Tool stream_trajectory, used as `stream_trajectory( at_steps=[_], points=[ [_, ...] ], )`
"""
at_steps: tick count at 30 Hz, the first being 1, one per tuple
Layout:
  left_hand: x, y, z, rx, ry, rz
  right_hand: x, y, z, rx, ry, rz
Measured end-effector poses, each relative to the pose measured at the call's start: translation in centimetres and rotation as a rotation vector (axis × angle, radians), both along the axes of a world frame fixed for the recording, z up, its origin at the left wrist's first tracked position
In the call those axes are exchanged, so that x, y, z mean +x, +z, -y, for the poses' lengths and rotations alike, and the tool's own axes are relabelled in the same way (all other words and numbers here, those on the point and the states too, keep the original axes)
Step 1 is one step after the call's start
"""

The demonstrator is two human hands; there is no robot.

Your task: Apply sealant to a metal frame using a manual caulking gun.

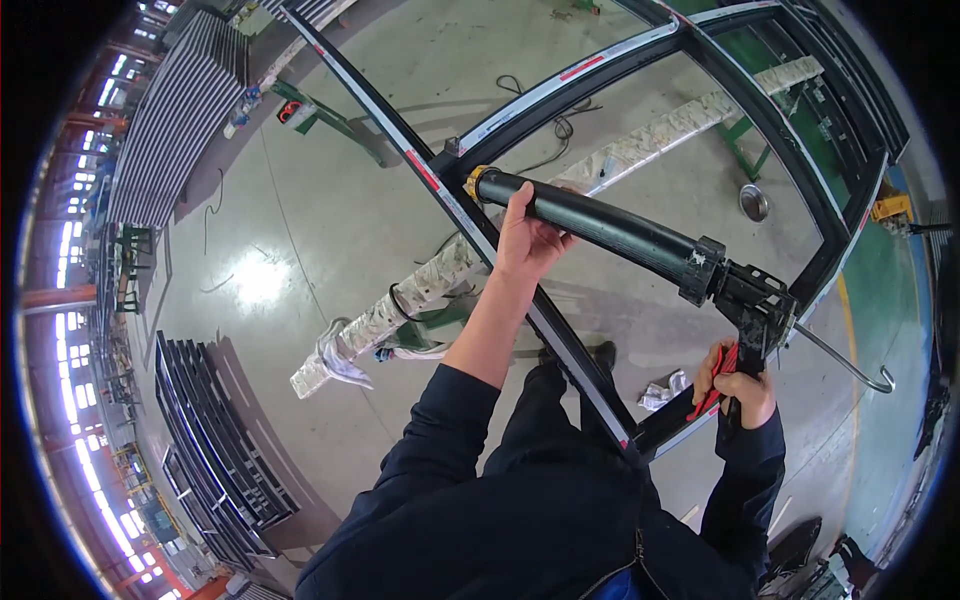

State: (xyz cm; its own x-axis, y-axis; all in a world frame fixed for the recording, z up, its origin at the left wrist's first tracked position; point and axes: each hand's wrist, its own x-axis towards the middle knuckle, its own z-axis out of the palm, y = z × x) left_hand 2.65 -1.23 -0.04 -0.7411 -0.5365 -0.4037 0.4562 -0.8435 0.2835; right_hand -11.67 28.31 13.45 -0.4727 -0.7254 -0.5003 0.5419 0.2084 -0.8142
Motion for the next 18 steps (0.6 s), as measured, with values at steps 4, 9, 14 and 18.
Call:
stream_trajectory(
  at_steps=[4, 9, 14, 18],
  points=[
    [0.3, 0.5, 0.0, 0.053, 0.04, -0.052, 0.2, 2.3, 0.9, 0.046, 0.17, -0.097],
    [0.7, 1.0, 0.2, 0.104, 0.066, -0.181, 1.1, 5.7, 2.4, 0.114, 0.218, -0.245],
    [0.7, 1.3, 0.8, 0.118, 0.103, -0.184, 1.3, 8.3, 3.9, 0.125, 0.238, -0.249],
    [0.6, 2.0, 0.8, 0.165, 0.158, -0.258, 1.5, 11.1, 5.2, 0.121, 0.268, -0.343]
  ],
)
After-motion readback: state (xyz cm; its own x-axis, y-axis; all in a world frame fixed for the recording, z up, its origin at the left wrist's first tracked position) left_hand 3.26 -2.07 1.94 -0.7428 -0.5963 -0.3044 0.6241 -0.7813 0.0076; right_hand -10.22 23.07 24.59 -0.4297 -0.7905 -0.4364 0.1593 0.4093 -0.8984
